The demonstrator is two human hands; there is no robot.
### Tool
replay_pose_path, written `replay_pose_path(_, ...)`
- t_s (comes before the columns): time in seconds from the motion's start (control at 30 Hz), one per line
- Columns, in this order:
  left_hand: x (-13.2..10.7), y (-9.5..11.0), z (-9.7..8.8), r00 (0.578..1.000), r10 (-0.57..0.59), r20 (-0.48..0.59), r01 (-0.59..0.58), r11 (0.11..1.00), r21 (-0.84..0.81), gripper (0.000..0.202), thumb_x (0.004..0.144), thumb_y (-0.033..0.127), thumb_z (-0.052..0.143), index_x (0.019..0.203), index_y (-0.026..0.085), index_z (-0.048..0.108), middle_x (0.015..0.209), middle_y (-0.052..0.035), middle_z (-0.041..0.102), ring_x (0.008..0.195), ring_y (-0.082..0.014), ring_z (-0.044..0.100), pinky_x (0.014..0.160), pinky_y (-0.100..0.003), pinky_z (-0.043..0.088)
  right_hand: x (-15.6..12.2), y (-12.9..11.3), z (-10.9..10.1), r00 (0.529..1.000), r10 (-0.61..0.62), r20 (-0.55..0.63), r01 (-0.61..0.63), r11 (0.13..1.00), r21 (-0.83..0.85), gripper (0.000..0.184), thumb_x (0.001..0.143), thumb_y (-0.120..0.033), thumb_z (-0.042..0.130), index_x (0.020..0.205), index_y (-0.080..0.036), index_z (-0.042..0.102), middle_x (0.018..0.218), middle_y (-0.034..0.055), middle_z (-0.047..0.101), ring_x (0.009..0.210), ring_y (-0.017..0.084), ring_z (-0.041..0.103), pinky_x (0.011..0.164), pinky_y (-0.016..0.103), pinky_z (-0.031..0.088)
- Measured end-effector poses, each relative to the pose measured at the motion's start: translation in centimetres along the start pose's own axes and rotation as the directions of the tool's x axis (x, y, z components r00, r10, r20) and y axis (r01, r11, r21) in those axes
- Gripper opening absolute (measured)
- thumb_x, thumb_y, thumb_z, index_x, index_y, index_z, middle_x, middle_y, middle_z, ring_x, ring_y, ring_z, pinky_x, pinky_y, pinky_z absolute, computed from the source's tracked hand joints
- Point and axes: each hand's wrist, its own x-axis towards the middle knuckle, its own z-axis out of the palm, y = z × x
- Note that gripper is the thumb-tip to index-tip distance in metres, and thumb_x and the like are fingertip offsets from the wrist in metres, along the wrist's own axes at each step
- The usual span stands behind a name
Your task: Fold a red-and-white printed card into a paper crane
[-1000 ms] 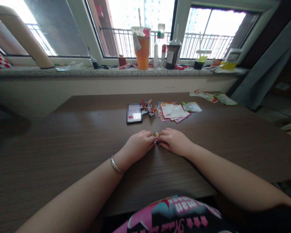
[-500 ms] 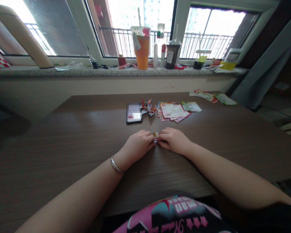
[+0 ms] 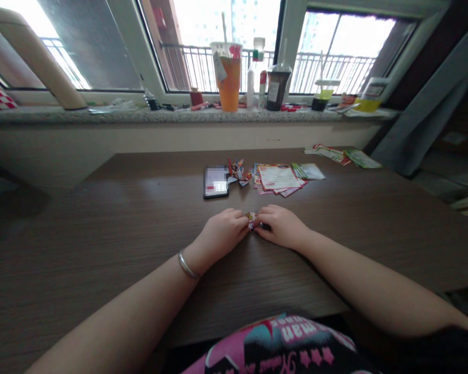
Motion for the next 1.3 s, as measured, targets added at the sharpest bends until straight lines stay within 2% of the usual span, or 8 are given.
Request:
replay_pose_path(0.17,-0.1,0.0,0.1,1.000,-0.014,-0.007,0.014,1.000,-0.025,0.022,0.093,0.029,0.048,0.087,0.018,0.066,0.082,-0.0053,0.062,0.080,-0.0185,0.056,0.070,-0.028,0.045,0.1,-0.2,0.1,0.999,0.051,0.000,-0.051,0.998,0.022,0.015,0.087,-0.026,0.058,0.090,-0.020,0.071,0.087,0.0053,0.065,0.084,0.018,0.058,0.075,0.028,0.042)
replay_pose_path(0.37,0.1,0.0,0.6,0.998,-0.056,0.004,0.056,0.991,-0.121,0.020,0.090,0.026,0.052,0.080,0.017,0.066,0.079,-0.0057,0.062,0.078,-0.0184,0.057,0.074,-0.030,0.045,0.4,-0.1,0.5,0.987,0.155,0.032,-0.158,0.979,0.126,0.011,0.083,-0.023,0.060,0.076,-0.018,0.067,0.076,0.0028,0.063,0.074,0.015,0.056,0.068,0.024,0.039)
replay_pose_path(0.5,0.1,-0.2,0.8,0.993,-0.111,0.030,0.114,0.974,-0.195,0.017,0.090,0.026,0.052,0.081,0.017,0.063,0.081,-0.0053,0.062,0.079,-0.0177,0.057,0.073,-0.029,0.045,0.3,0.1,0.4,0.978,0.204,0.049,-0.209,0.970,0.125,0.015,0.082,-0.029,0.062,0.074,-0.017,0.064,0.075,0.0022,0.062,0.071,0.014,0.054,0.063,0.024,0.035)
replay_pose_path(0.73,0.1,-0.5,1.1,0.989,-0.137,0.053,0.145,0.963,-0.227,0.022,0.091,0.031,0.050,0.082,0.017,0.063,0.081,-0.0047,0.064,0.078,-0.0173,0.058,0.069,-0.028,0.043,0.4,0.5,0.5,0.944,0.310,0.113,-0.324,0.935,0.142,0.026,0.082,-0.038,0.063,0.067,-0.017,0.062,0.071,0.0016,0.063,0.066,0.013,0.054,0.058,0.023,0.032)
replay_pose_path(1.07,0.4,-0.3,1.1,0.982,-0.167,0.082,0.181,0.964,-0.197,0.024,0.092,0.032,0.048,0.083,0.018,0.065,0.082,-0.0050,0.065,0.079,-0.0182,0.059,0.068,-0.028,0.043,0.6,0.6,0.5,0.938,0.322,0.131,-0.340,0.927,0.158,0.022,0.081,-0.036,0.063,0.069,-0.018,0.064,0.072,0.0019,0.065,0.066,0.013,0.055,0.057,0.023,0.032)
replay_pose_path(1.3,0.6,-0.1,1.0,0.977,-0.190,0.095,0.204,0.966,-0.159,0.024,0.091,0.033,0.049,0.080,0.018,0.064,0.081,-0.0052,0.065,0.077,-0.0190,0.059,0.065,-0.028,0.042,0.8,0.8,0.8,0.931,0.341,0.128,-0.358,0.923,0.142,0.029,0.084,-0.038,0.056,0.062,-0.018,0.059,0.066,0.0010,0.062,0.061,0.012,0.051,0.055,0.024,0.028)
